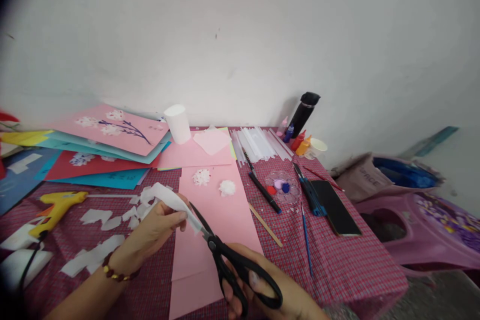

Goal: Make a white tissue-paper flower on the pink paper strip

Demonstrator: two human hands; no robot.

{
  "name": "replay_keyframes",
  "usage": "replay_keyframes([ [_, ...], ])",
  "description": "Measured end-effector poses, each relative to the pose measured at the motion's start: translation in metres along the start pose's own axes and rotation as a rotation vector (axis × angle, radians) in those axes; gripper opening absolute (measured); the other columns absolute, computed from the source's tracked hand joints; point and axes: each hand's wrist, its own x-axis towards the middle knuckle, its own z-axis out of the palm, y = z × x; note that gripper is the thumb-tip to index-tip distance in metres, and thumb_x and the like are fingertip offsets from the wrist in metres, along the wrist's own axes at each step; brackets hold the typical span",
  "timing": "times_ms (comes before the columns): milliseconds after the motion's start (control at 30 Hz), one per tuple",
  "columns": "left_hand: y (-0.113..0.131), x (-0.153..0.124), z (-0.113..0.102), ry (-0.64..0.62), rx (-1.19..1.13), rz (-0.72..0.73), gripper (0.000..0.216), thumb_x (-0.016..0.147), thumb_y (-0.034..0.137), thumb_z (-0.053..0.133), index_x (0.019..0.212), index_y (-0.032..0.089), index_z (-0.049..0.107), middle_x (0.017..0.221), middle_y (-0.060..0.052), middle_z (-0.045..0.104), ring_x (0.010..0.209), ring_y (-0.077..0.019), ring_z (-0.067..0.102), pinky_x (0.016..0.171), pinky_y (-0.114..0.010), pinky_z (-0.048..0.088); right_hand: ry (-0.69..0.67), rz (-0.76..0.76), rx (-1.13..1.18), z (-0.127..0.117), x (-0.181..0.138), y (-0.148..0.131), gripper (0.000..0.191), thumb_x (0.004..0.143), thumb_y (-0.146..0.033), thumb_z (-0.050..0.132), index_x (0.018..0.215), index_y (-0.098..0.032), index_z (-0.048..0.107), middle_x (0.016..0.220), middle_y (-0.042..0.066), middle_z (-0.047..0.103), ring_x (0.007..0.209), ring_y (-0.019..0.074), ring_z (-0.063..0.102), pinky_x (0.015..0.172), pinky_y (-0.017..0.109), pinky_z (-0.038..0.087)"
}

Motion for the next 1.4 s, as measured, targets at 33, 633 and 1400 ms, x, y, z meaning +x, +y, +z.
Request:
replay_keyframes([
  [33,0.0,0.0,0.0,0.0,0.015,0.01,0.015,0.063,0.015,0.072,0.077,0.016,0.067,0.068,0.001,0.062,0.057,-0.0094,0.052,0.05,-0.02,0.044,0.015,-0.005,-0.007,0.001,0.0,0.0,0.064,0.075,-0.052,0.065,0.129,-0.023,0.049,0.086,0.007,0.061,0.063,0.0131,0.055,0.061,0.031,0.047],
  [633,-0.007,0.004,0.0,-0.037,0.136,-0.02,0.037,0.068,0.012,0.067,0.104,0.016,0.059,0.072,0.002,0.061,0.061,-0.0093,0.055,0.056,-0.021,0.047,0.047,0.09,0.03,-0.003,0.002,0.001,0.059,0.072,-0.055,0.066,0.12,-0.021,0.055,0.08,0.003,0.058,0.055,0.0086,0.05,0.052,0.022,0.029],
  [1400,-0.028,-0.001,0.015,-0.211,-0.014,-0.109,0.012,0.067,0.018,0.065,0.076,0.013,0.06,0.068,0.0,0.061,0.059,-0.0108,0.056,0.058,-0.024,0.046,0.179,0.086,0.075,-0.003,0.0,0.018,0.055,0.081,-0.06,0.051,0.117,-0.019,0.056,0.078,0.004,0.056,0.051,0.008,0.043,0.048,0.021,0.028],
])
